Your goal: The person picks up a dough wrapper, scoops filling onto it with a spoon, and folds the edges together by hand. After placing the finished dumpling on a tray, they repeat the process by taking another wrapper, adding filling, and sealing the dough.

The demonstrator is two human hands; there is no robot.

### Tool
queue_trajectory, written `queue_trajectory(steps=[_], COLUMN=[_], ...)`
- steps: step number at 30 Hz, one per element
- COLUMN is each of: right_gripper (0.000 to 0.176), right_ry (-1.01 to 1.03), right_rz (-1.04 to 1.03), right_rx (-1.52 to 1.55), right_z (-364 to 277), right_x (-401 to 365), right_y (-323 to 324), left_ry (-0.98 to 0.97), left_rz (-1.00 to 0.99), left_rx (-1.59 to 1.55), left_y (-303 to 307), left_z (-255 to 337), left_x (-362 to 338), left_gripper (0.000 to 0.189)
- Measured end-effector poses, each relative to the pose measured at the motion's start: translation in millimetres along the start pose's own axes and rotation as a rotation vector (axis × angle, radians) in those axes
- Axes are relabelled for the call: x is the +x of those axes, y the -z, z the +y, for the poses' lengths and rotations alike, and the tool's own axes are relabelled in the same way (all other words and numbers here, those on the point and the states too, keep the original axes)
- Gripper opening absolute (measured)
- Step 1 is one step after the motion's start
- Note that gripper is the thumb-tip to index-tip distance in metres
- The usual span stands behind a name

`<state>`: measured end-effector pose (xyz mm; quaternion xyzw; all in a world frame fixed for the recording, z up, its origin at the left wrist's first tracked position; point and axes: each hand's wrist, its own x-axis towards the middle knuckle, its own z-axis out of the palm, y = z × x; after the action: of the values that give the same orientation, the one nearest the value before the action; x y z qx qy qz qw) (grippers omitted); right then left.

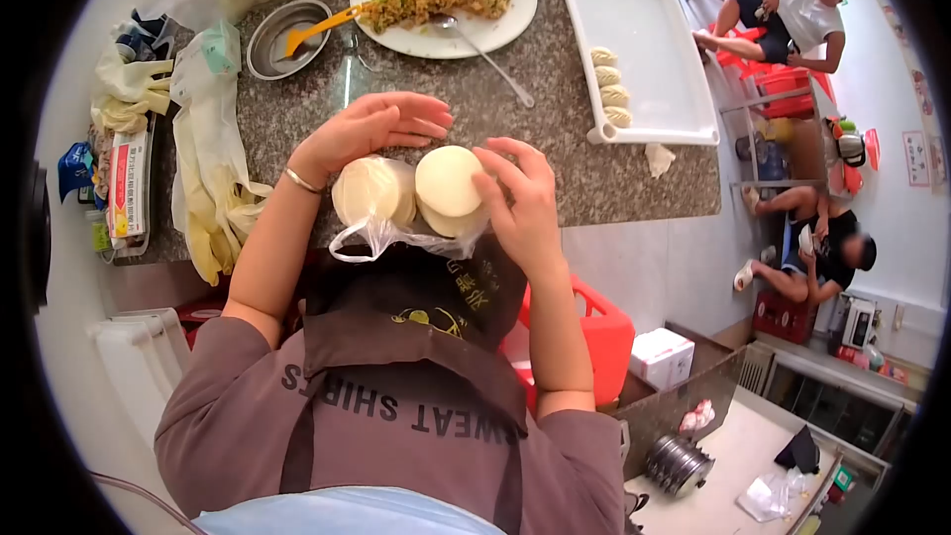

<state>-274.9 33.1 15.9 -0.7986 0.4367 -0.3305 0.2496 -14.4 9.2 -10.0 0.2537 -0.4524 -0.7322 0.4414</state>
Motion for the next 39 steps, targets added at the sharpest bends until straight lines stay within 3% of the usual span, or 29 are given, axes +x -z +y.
queue_trajectory(steps=[3, 5, 7, 11, 13, 17, 18, 19, 21, 24, 28, 30, 31, 37, 39], right_gripper=[0.021, 0.017, 0.014, 0.013, 0.013, 0.011, 0.012, 0.012, 0.019, 0.029, 0.029, 0.030, 0.031, 0.032, 0.028], right_ry=[-0.080, -0.043, 0.016, 0.129, 0.145, 0.180, 0.152, 0.158, 0.146, -0.182, -0.387, -0.331, -0.259, -0.369, -0.342], right_rz=[0.079, 0.163, 0.246, 0.275, 0.214, 0.094, 0.024, 0.025, -0.015, -0.004, -0.173, -0.274, -0.376, -0.305, -0.252], right_rx=[0.035, -0.057, -0.165, -0.207, -0.042, -0.001, 0.053, 0.055, 0.115, 0.305, 0.327, 0.218, 0.107, 0.243, 0.356], right_z=[-6.5, -13.2, -18.8, -28.7, -44.9, -61.1, -56.8, -52.4, -41.8, -13.4, -0.8, -2.4, -3.3, -10.0, -2.6], right_x=[-2.2, -2.9, -3.2, 0.2, 5.2, 43.2, 52.5, 62.7, 75.2, 73.1, 49.8, 40.6, 36.5, 27.4, 22.2], right_y=[-7.9, -10.5, -9.9, -10.6, -4.8, -3.8, -5.4, -5.2, -0.6, 14.1, 17.9, 13.6, 11.3, 3.6, 0.3], left_ry=[0.107, 0.120, 0.151, 0.139, 0.103, 0.102, 0.097, 0.094, 0.127, 0.046, 0.037, 0.070, 0.083, 0.103, 0.090], left_rz=[-0.155, -0.170, -0.251, -0.259, -0.277, -0.306, -0.242, -0.240, -0.054, 0.075, 0.125, 0.160, 0.157, 0.071, -0.140], left_rx=[-0.059, -0.051, 0.012, 0.037, 0.034, -0.070, -0.065, -0.059, 0.004, -0.141, -0.183, -0.225, -0.228, -0.106, -0.003], left_y=[-2.3, -0.9, 1.1, -1.1, -2.1, -2.6, -2.1, 1.4, 4.5, 3.7, -1.1, -1.2, -2.4, -15.0, -24.2], left_z=[-0.3, 0.4, 2.5, 9.5, 8.9, 9.2, 6.1, 6.2, 2.6, -5.7, 6.0, 6.2, 5.7, 25.2, 39.2], left_x=[-2.3, -3.9, -2.9, -3.2, -4.1, -7.3, -6.5, -3.9, -3.7, -0.2, 1.1, 1.2, 1.2, 0.1, 1.2], left_gripper=[0.046, 0.044, 0.059, 0.057, 0.058, 0.055, 0.042, 0.042, 0.027, 0.021, 0.023, 0.025, 0.025, 0.022, 0.018])
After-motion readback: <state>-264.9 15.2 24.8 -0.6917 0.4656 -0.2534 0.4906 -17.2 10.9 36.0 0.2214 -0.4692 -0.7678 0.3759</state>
